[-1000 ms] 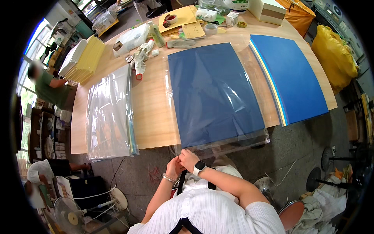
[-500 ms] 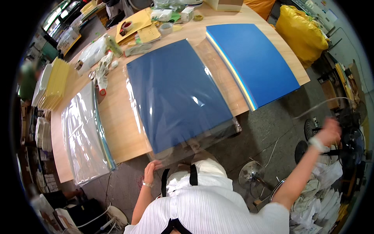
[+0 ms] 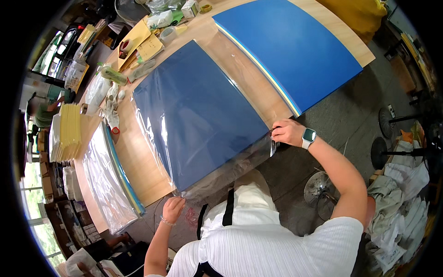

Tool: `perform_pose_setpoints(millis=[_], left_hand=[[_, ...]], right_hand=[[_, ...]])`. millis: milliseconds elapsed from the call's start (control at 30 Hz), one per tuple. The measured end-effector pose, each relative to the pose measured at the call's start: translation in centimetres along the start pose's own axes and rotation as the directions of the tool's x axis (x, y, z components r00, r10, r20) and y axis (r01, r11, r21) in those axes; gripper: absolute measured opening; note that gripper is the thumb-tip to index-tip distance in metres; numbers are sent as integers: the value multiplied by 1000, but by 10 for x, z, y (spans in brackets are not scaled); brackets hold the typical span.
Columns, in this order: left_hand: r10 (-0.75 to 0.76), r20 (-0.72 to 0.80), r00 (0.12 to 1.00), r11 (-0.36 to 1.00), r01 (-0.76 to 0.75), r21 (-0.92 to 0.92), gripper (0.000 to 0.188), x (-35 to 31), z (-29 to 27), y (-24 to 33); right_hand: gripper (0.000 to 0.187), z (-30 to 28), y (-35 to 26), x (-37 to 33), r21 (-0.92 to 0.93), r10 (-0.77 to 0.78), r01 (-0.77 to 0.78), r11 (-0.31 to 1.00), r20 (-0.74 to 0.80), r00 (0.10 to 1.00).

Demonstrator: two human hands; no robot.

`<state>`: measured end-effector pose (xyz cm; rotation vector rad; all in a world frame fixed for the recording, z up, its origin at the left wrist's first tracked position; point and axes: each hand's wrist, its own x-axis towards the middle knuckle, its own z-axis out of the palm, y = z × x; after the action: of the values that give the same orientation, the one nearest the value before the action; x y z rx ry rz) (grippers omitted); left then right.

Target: The person wraps various colored boards (yellow, white, blue, grey) in clear plastic bags on a wooden table. They pick up a board, place it into a plastic bag, and smooth the plastic over the surface before stacking the wrapped item.

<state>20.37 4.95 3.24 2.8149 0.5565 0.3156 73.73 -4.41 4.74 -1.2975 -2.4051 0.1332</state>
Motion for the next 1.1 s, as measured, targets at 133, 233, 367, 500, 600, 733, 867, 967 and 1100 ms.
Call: perform_pose_setpoints(millis=[133,233,367,500,600,733,867,967,1100], left_hand=[[-100,24,995,990,102,-102,19,-1,-3,0],[-276,-40,960,935,258,-244,12,-4,4,-7],[-818,100,566,417,704,-575,20,5,23,-17],[-925,71,374,255,746,-616,23,17,42,-21],[-946,-152,287,325,846,-423,17,24,48,-10],[-869,-372,328,350,937,9,11,51,27,4],[-832,-304,465,512,854,-94,20,44,25,12],[-816,-266,513,569,792,-221,36,50,46,38],[-898,-251,362,413,890,-194,47,66,53,45]], right_hand=[[5,-2,11,3,190,45,-50,980,34,998],[11,8,16,-4,330,353,-371,868,115,929],[21,10,6,21,481,697,-685,547,191,691],[28,34,-4,40,91,880,-881,465,68,471],[28,37,-9,46,53,893,-894,445,45,447],[18,27,-10,56,-48,920,-923,382,112,375],[28,26,-60,106,85,528,-524,847,-233,816],[36,60,-92,119,133,213,-215,967,35,976],[31,48,-40,88,216,683,-651,727,-314,659]])
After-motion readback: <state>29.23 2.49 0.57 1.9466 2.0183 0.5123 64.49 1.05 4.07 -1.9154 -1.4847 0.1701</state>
